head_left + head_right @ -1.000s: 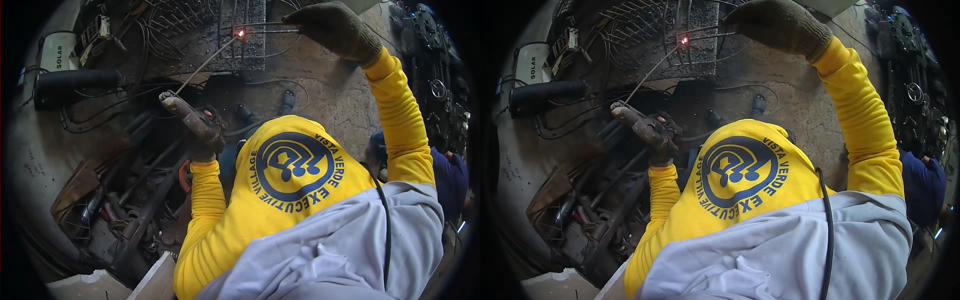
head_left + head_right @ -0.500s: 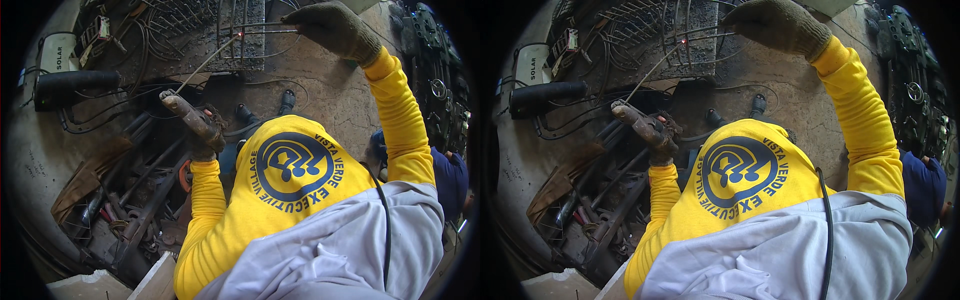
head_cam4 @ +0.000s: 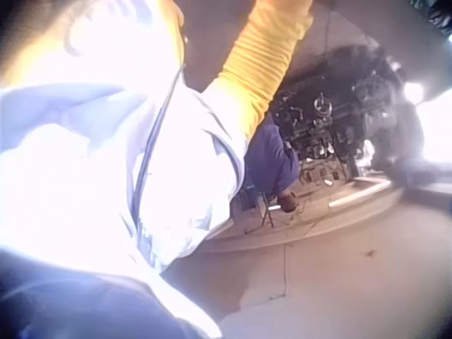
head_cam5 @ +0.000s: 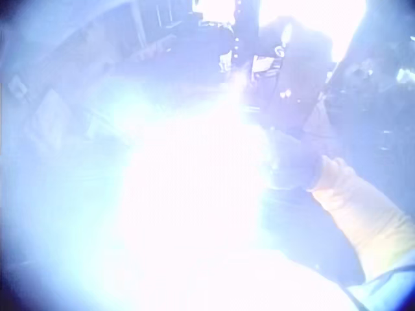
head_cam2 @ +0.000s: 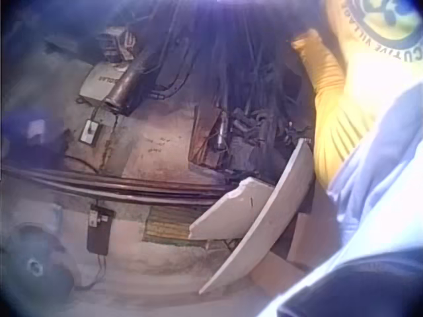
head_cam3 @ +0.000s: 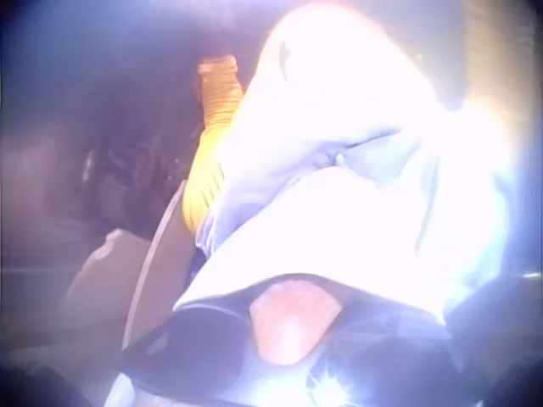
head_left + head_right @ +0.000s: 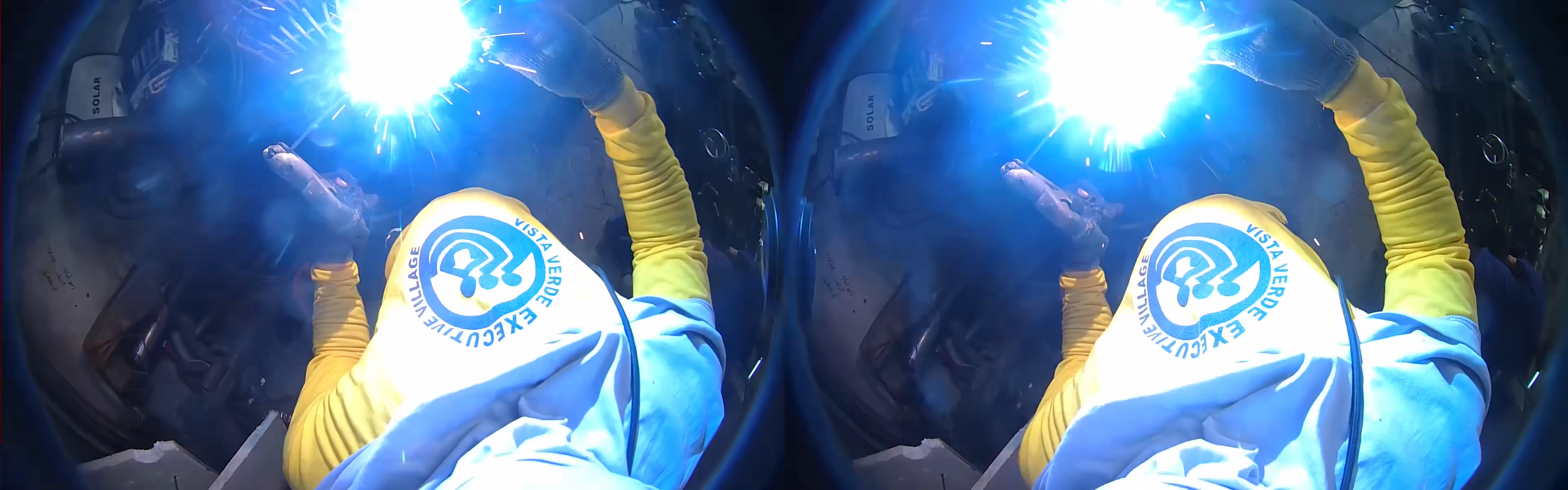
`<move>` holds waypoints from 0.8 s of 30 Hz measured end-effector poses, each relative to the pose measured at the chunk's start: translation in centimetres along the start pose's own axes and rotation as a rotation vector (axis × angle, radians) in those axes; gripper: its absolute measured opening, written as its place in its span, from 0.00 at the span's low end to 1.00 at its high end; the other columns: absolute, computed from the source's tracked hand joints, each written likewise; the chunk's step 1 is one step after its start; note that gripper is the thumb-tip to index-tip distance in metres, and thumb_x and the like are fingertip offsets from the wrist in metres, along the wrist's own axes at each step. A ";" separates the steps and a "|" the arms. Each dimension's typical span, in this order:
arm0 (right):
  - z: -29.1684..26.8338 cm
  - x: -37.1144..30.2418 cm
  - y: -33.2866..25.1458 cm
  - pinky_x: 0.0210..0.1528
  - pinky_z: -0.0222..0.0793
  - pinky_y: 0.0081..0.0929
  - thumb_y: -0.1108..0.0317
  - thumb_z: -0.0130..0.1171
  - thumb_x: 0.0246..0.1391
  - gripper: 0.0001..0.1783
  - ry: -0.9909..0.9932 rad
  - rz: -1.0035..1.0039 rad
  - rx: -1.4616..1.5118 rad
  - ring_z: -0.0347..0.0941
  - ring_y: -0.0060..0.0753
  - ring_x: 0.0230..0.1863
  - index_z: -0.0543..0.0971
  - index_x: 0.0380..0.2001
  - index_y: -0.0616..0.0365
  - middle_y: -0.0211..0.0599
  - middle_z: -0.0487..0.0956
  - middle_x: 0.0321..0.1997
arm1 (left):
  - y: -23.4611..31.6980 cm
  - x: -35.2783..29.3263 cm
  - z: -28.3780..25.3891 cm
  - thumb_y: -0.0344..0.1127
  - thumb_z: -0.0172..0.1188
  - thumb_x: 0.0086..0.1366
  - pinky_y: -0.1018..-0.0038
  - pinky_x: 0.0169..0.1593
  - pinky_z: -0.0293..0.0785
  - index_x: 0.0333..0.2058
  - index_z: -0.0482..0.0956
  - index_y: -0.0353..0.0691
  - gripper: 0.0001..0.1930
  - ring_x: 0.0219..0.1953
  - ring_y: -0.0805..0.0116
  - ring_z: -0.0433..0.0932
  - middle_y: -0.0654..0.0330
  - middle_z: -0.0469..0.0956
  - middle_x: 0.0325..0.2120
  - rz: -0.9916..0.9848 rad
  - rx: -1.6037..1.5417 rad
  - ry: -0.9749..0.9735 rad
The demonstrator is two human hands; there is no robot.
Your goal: The person welds several metal wire components to a circular metal cage structure using a welding electrode and then uses an angle grinder to smooth the joints.
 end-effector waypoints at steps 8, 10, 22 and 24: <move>-0.8 0.4 -1.2 0.37 0.72 0.33 0.76 0.63 0.50 0.04 -0.043 -0.155 -0.339 0.76 0.35 0.32 0.81 0.31 0.59 0.39 0.82 0.36 | 4.2 -0.6 5.2 0.43 0.57 0.72 0.62 0.67 0.65 0.65 0.55 0.31 0.33 0.65 0.55 0.62 0.43 0.58 0.65 0.560 1.133 0.261; -0.7 0.6 -0.8 0.36 0.71 0.33 0.75 0.63 0.49 0.03 -0.061 -0.188 -0.434 0.75 0.35 0.31 0.81 0.29 0.59 0.38 0.82 0.35 | 5.0 -0.6 5.9 0.47 0.55 0.73 0.61 0.72 0.60 0.70 0.51 0.29 0.38 0.71 0.51 0.59 0.40 0.55 0.70 0.700 1.427 0.350; 0.2 0.8 -3.2 0.41 0.80 0.29 0.75 0.65 0.56 0.13 0.007 0.055 -0.001 0.82 0.30 0.32 0.86 0.45 0.60 0.42 0.87 0.35 | -2.8 -2.7 -4.5 0.40 0.49 0.76 0.59 0.70 0.62 0.67 0.60 0.35 0.26 0.66 0.48 0.64 0.46 0.61 0.65 0.203 0.471 0.097; 0.0 0.6 -2.6 0.40 0.80 0.29 0.74 0.66 0.55 0.12 -0.011 0.020 -0.154 0.83 0.33 0.32 0.86 0.44 0.59 0.44 0.86 0.35 | -3.1 -2.1 -5.4 0.39 0.52 0.74 0.59 0.62 0.71 0.62 0.67 0.35 0.22 0.59 0.49 0.72 0.48 0.69 0.58 -0.116 -0.287 -0.054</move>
Point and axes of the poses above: each hand's wrist, its own x-axis towards the middle knuckle, its own z-axis out of the palm, y = z × x, the point moved 1 cm from there along x, towards the middle knuckle
